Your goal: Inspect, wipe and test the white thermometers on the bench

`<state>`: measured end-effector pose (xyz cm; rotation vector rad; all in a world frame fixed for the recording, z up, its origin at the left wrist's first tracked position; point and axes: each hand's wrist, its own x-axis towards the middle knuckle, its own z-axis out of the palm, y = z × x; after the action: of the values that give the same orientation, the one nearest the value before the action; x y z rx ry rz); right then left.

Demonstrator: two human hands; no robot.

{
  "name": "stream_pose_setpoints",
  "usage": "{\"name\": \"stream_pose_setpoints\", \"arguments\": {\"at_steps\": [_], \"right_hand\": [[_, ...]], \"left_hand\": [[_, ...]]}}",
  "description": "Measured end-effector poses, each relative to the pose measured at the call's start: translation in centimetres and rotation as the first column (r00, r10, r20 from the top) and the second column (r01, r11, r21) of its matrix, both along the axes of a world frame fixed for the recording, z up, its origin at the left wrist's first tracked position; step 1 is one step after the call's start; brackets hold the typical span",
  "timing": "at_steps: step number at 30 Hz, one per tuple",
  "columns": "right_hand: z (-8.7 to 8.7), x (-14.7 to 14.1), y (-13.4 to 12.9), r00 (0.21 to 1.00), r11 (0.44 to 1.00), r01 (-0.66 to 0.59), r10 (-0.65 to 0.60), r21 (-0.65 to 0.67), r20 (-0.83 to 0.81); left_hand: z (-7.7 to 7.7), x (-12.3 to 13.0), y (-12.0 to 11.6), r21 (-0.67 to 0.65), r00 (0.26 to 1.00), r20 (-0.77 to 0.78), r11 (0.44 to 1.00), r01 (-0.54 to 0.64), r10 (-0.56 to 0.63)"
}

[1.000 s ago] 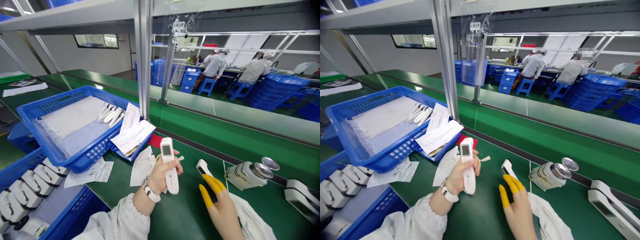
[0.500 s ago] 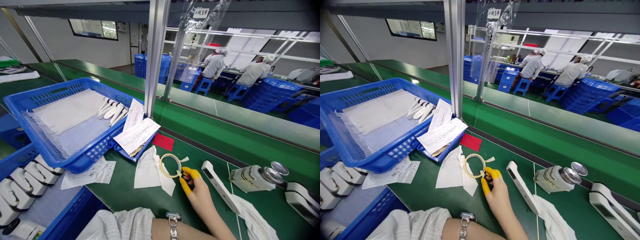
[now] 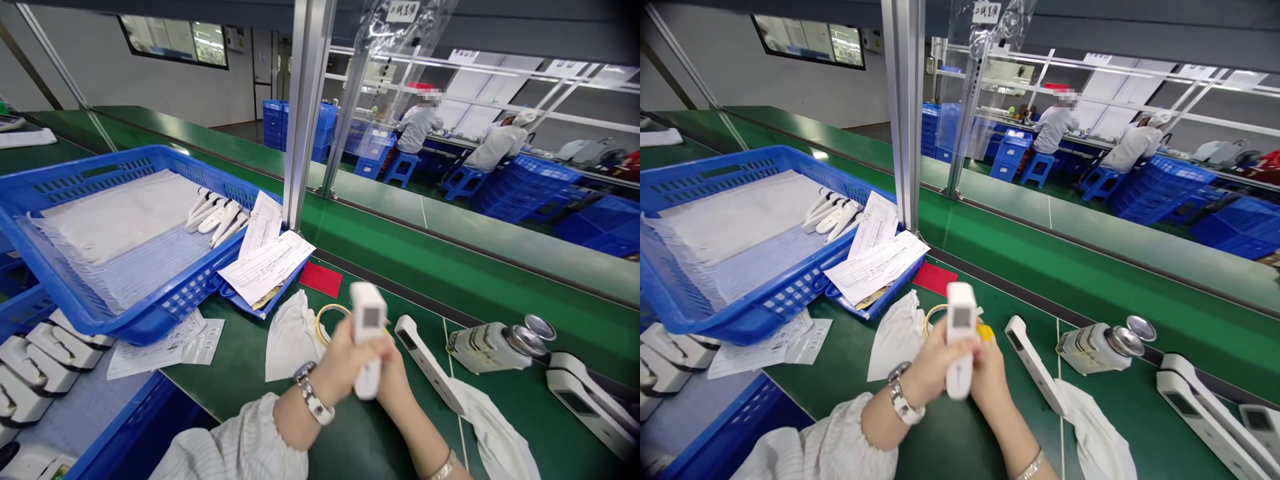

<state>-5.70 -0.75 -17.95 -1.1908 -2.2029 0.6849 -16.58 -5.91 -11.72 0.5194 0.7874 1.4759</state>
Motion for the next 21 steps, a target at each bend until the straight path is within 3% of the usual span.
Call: {"name": "stream_pose_setpoints", "arguments": {"at_steps": [1,2,4,9,14,17,21], "right_hand": [[0.2,0.2,0.0,1.0,1.0,-0.009,0.009,0.0,0.011],[0.4,0.4,0.2,1.0,1.0,-0.017,0.016,0.006,0.023],[0.8,0.8,0.9,0.998,0.999,-0.028,0.027,0.024,0.048],[2.0,0.7,5.2,0.992,0.995,-0.084,0.078,0.062,0.102],[3.0,-0.1,8.9,0.988,0.995,-0.095,0.091,0.03,0.123],[3.4,-0.1,9.0,0.985,0.99,-0.132,0.136,-0.045,0.103],[3.2,0.3,7.3,0.983,0.965,-0.158,0.173,-0.211,0.058]], "left_hand": [[-0.1,-0.8,0.6,-0.053,0.985,-0.036,0.984,-0.168,0.166],[-0.4,-1.5,1.3,-0.083,0.963,-0.069,0.961,-0.264,0.259],[-1.4,-2.5,2.4,-0.123,0.932,-0.111,0.926,-0.358,0.345],[-3.3,-3.1,3.3,-0.112,0.934,-0.2,0.94,-0.321,0.295],[-3.0,-3.3,3.0,-0.087,0.912,-0.335,0.956,-0.28,0.236],[-2.7,-3.4,3.0,-0.1,0.899,-0.388,0.96,-0.261,0.204],[-2.9,-3.4,3.2,-0.092,0.869,-0.464,0.967,-0.238,0.169]]}}
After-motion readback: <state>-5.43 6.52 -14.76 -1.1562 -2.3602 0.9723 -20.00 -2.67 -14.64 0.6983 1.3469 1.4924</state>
